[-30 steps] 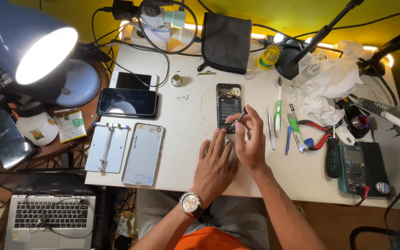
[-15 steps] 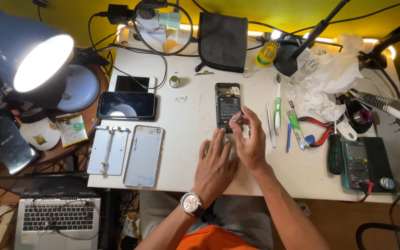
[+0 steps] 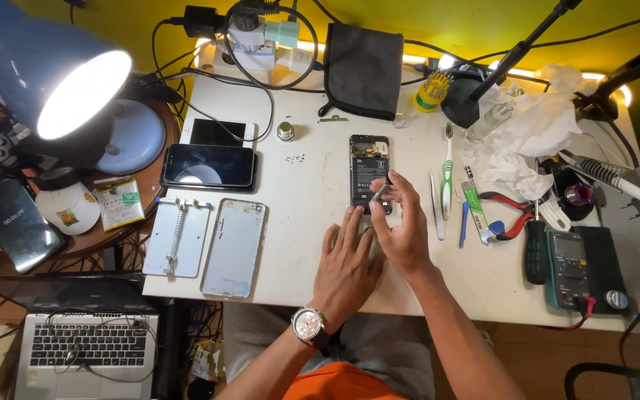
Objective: Disassembling a smartphone by disconnecting internal components and prying parts using a small tool.
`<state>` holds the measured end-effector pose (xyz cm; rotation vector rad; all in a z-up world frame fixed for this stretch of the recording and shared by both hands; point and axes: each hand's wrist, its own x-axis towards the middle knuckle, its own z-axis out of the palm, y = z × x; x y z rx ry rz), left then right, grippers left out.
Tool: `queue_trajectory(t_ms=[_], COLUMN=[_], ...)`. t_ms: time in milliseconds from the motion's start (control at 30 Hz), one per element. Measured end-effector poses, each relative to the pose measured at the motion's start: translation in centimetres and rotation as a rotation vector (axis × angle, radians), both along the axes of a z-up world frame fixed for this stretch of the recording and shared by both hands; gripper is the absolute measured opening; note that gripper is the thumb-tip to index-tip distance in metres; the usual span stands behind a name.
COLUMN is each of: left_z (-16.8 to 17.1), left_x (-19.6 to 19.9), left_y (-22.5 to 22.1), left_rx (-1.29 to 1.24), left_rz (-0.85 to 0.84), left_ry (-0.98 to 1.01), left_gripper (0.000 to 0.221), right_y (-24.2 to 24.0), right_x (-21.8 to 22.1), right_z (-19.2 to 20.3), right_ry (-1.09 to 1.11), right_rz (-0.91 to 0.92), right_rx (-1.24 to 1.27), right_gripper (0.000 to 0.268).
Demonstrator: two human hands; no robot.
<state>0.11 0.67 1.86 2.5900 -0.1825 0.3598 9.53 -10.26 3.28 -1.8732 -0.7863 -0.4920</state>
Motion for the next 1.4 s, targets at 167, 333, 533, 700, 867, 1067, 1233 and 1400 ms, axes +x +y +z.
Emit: queue_trajectory(t_ms=[167,333,533,700,867,1067,1233,1400], left_z=[-0.3,-0.2,-0.2,-0.2,0.7,1.9,3.3,4.7], left_x=[0.0,0.1,0.0,0.1,0.1,0.7,1.8,2.2], left_y=[-0.1,0.0,0.0,0.0,0.3,1.9,3.2,4.1], left_rx=[0.003,-0.030,-0.011,-0.006,-0.093,-0.616,-0.879,-0.959], left_rz=[0.001,-0.002,0.002,-0.002,0.020,0.142,0.208,0.180], left_ry=[0.008,-0.004,0.013,0.028,0.055,0.095,0.192,0.170], left_gripper=[0.043,0.043,0.042,0.043,0.039,0.031,0.035,0.026], right_y=[0.0,-0.2,0.1,-0.1,-0.3,-1.1,-0.8,-0.2], right_x=[0.1,0.3,0.1,0.4,0.1,-0.2,-1.0,-1.4], right_z=[0.5,0.2,0.4,-0.1,0.8,1.7,3.0,3.1], right_ry=[-0.015,0.004,0.034,0.062,0.166,0.359,0.469,0.489], right_rz=[-0.030,-0.009,0.015,0.007,-0.012,-0.079,-0.082,-0.062], right_rx=[0.011,0.021,0.070,0.084,0.174,0.384,0.509,0.546], right_gripper=[0.051,0.055,0.045,0.051,0.059,0.069,0.071,0.075])
